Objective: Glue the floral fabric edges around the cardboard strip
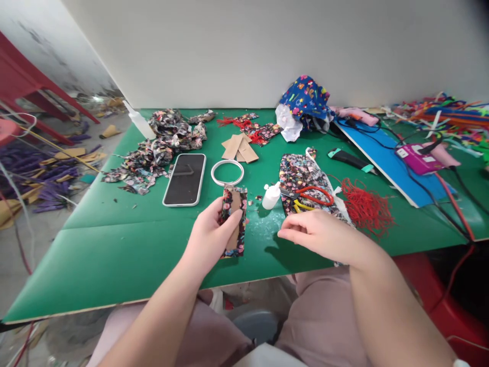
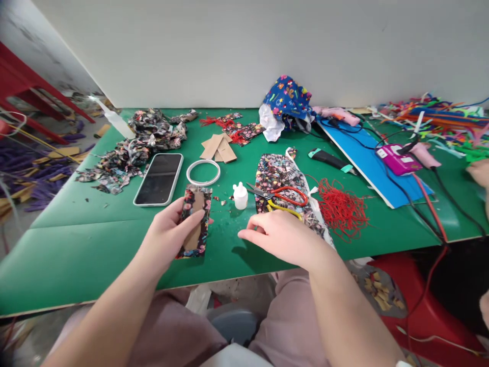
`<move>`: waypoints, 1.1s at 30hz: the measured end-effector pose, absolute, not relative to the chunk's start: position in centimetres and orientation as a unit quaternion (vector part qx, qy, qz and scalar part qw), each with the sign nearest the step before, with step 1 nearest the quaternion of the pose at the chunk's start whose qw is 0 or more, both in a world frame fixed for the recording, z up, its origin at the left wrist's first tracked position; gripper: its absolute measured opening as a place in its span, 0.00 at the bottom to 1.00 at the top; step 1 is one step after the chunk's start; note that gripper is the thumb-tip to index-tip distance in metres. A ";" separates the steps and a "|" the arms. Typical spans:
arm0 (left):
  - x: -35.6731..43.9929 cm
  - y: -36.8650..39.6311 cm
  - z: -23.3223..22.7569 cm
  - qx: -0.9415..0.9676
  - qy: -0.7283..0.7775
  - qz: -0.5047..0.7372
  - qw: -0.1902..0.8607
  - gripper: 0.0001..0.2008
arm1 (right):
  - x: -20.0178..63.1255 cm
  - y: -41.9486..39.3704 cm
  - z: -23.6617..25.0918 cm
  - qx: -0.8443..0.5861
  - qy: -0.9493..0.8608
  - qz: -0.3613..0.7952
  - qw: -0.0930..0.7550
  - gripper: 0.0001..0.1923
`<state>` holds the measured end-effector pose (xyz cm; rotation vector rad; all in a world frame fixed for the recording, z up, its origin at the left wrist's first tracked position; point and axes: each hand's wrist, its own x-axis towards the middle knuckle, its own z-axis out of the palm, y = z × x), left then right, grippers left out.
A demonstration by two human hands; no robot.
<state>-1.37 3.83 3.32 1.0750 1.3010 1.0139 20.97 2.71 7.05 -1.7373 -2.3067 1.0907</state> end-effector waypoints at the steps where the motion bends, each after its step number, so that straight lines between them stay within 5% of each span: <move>1: -1.1 3.6 3.3 0.445 0.538 0.439 0.566 0.15 | 20.8 2.7 6.9 -0.558 -0.741 0.370 0.039 0.17; 6: -0.2 2.9 3.5 0.401 0.498 0.469 0.610 0.14 | 19.1 2.5 5.8 -0.514 -0.699 0.483 0.120 0.22; 14: -0.3 3.3 2.9 0.433 0.520 0.404 0.615 0.15 | 18.9 2.8 4.4 -0.484 -0.695 0.525 0.087 0.25; 22: -0.6 2.9 3.1 0.459 0.538 0.379 0.597 0.19 | 16.4 3.1 2.4 -0.460 -0.480 0.670 0.329 0.34; 29: -0.8 2.5 3.0 0.487 0.529 0.351 0.600 0.20 | 14.6 2.6 2.4 -0.452 -0.495 0.643 0.370 0.39; 33: -0.9 2.6 2.9 0.492 0.535 0.355 0.588 0.18 | 14.9 2.1 2.6 -0.446 -0.608 0.543 0.369 0.34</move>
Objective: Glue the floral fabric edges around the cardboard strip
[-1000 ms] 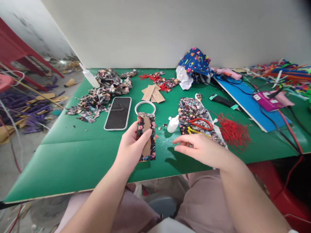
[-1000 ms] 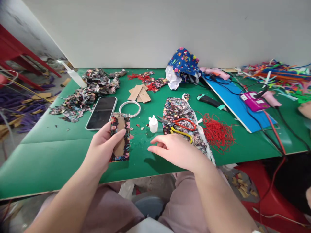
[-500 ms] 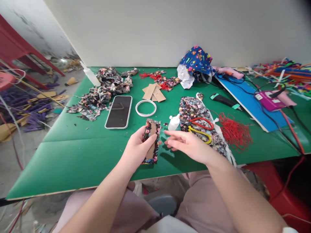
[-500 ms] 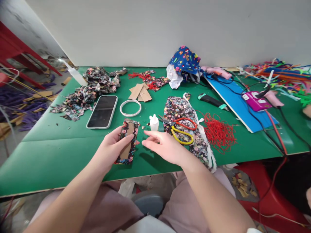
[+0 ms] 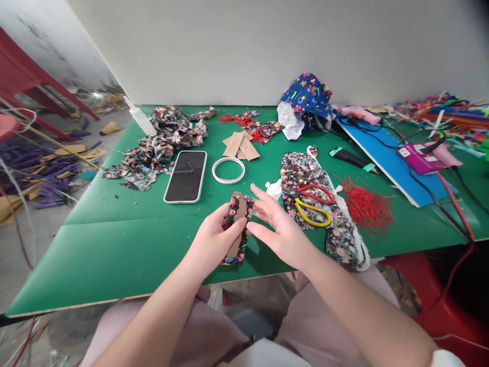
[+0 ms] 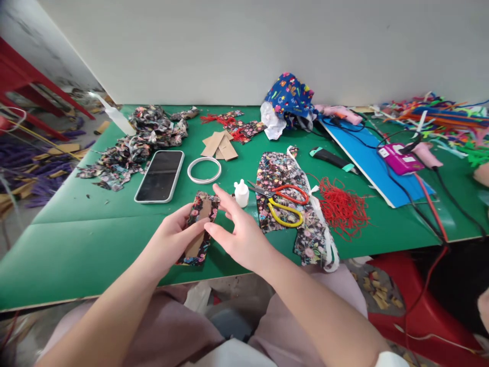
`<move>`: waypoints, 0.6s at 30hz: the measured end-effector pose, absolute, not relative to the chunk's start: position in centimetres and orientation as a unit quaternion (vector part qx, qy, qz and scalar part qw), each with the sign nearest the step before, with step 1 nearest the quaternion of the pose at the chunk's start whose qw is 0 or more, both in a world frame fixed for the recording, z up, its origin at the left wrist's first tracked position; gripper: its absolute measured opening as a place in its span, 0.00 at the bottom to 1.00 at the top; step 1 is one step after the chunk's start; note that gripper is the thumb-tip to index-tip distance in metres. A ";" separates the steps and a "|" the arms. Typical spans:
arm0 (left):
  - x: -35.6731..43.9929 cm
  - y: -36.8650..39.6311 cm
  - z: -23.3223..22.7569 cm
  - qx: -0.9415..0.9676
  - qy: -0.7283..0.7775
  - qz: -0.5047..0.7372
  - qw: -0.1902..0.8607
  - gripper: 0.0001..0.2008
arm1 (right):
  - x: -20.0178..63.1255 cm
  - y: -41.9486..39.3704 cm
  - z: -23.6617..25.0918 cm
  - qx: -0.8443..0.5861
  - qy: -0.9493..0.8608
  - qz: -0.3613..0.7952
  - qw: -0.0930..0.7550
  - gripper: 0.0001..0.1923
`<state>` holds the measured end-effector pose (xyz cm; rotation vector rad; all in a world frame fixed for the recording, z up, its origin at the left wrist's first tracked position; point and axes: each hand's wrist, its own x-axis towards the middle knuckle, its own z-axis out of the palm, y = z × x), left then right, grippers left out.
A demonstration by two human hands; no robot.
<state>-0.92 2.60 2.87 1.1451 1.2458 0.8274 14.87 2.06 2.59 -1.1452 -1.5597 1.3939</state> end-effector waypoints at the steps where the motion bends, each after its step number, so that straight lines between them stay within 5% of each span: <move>1: -1.0 2.7 2.9 0.490 0.539 0.359 0.583 0.17 | 15.0 1.9 2.8 -0.449 -0.634 0.512 0.365 0.32; 8: -1.6 3.5 3.2 0.396 0.558 0.481 0.549 0.16 | 15.5 1.2 3.9 -0.476 -0.729 0.340 0.354 0.12; 18: -2.3 3.2 4.1 0.369 0.568 0.554 0.484 0.15 | 17.0 1.8 3.4 -0.492 -0.807 0.305 0.119 0.15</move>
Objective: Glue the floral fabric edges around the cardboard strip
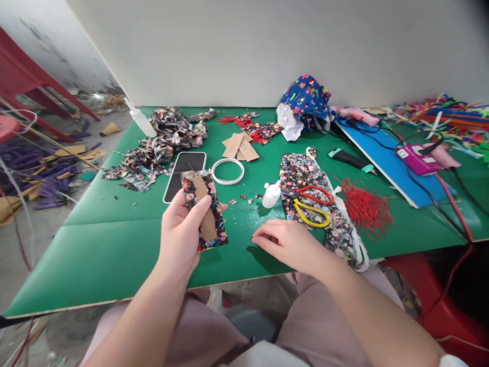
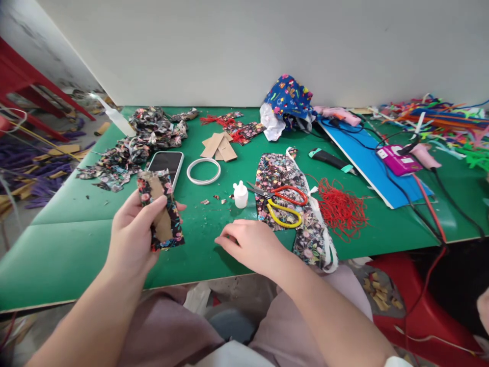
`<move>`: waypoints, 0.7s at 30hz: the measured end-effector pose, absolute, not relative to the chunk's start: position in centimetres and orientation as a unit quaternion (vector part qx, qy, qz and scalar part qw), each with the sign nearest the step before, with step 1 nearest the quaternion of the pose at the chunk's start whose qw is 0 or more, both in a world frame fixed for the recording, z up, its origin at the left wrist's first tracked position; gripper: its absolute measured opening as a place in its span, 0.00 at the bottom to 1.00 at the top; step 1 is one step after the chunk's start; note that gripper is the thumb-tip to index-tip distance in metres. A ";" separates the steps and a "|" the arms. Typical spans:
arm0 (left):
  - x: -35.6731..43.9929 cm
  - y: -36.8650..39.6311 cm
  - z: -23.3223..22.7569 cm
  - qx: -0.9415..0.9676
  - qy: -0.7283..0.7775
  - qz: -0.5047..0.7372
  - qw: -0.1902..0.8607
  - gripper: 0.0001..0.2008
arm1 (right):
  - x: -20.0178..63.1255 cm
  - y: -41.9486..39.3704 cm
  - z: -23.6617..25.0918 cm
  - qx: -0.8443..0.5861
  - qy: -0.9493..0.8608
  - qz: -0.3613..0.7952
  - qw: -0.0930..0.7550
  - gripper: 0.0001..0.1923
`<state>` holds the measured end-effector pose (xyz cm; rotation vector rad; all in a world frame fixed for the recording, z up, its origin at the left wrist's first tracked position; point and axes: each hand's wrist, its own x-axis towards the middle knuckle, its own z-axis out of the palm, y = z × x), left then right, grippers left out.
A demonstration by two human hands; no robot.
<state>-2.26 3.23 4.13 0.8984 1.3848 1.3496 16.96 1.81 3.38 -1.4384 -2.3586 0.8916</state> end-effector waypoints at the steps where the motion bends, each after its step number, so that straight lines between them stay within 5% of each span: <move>1: -2.2 3.1 4.1 0.375 0.564 0.546 0.494 0.15 | 17.1 1.8 3.6 -0.496 -0.813 0.287 0.107 0.17; 9: -1.4 2.3 3.4 0.415 0.515 0.479 0.577 0.16 | 18.2 0.8 5.6 -0.168 -0.824 0.540 -0.031 0.09; 14: -1.2 2.1 3.5 0.420 0.523 0.468 0.575 0.17 | 19.0 0.8 6.0 -0.180 -0.775 0.605 -0.021 0.10; 21: -0.7 1.3 3.8 0.445 0.499 0.452 0.591 0.15 | 18.8 2.1 4.4 -0.473 -0.572 0.593 0.314 0.21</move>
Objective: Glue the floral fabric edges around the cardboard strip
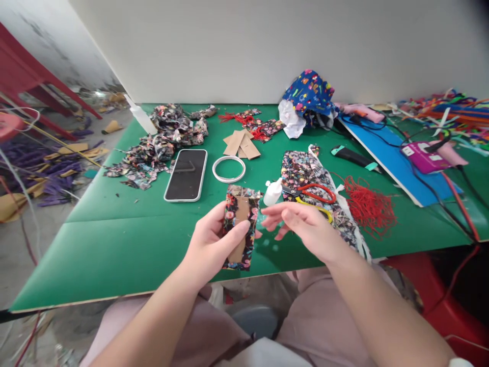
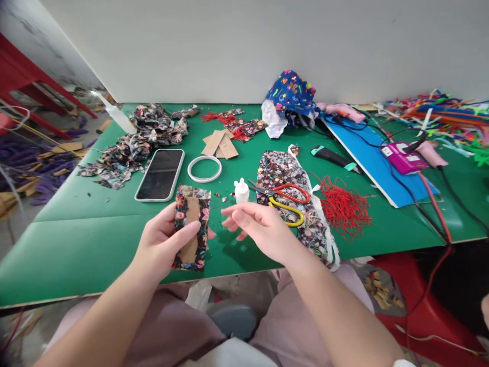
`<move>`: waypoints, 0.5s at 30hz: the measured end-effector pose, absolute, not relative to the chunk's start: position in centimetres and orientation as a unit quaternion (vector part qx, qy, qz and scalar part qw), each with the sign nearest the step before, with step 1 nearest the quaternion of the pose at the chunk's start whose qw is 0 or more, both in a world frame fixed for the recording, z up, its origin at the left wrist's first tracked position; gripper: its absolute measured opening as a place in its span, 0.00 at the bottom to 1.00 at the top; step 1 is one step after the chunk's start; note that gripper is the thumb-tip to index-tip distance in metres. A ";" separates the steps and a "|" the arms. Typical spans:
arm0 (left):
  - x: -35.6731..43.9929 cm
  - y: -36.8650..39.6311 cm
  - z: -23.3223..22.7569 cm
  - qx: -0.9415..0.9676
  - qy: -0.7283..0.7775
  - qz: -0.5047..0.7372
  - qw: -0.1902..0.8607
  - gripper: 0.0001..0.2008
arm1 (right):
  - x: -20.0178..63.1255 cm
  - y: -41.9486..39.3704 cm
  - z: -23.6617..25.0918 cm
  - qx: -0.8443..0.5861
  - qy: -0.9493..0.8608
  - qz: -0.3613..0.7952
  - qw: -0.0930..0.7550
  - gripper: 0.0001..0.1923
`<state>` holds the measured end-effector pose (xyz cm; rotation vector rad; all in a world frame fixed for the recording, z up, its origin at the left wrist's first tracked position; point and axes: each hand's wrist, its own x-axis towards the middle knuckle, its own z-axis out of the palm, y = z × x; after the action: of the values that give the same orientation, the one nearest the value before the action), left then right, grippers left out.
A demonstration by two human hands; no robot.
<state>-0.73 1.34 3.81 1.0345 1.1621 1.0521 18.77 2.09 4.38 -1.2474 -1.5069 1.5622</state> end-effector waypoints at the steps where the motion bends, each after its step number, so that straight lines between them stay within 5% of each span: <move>1: -0.6 1.2 3.8 0.453 0.491 0.444 0.597 0.15 | 18.6 2.2 4.0 -0.446 -0.549 0.620 0.338 0.22; 8: 0.2 0.7 4.1 0.471 0.453 0.381 0.654 0.15 | 16.9 1.7 3.8 -0.281 -0.508 0.728 0.365 0.38; 15: 0.5 0.6 3.5 0.449 0.411 0.359 0.708 0.12 | 17.0 1.4 4.2 -0.267 -0.468 0.738 0.407 0.34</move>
<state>0.54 0.62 3.46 0.9978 0.9119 0.7979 16.95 1.43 4.24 -0.6738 -1.1797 1.8609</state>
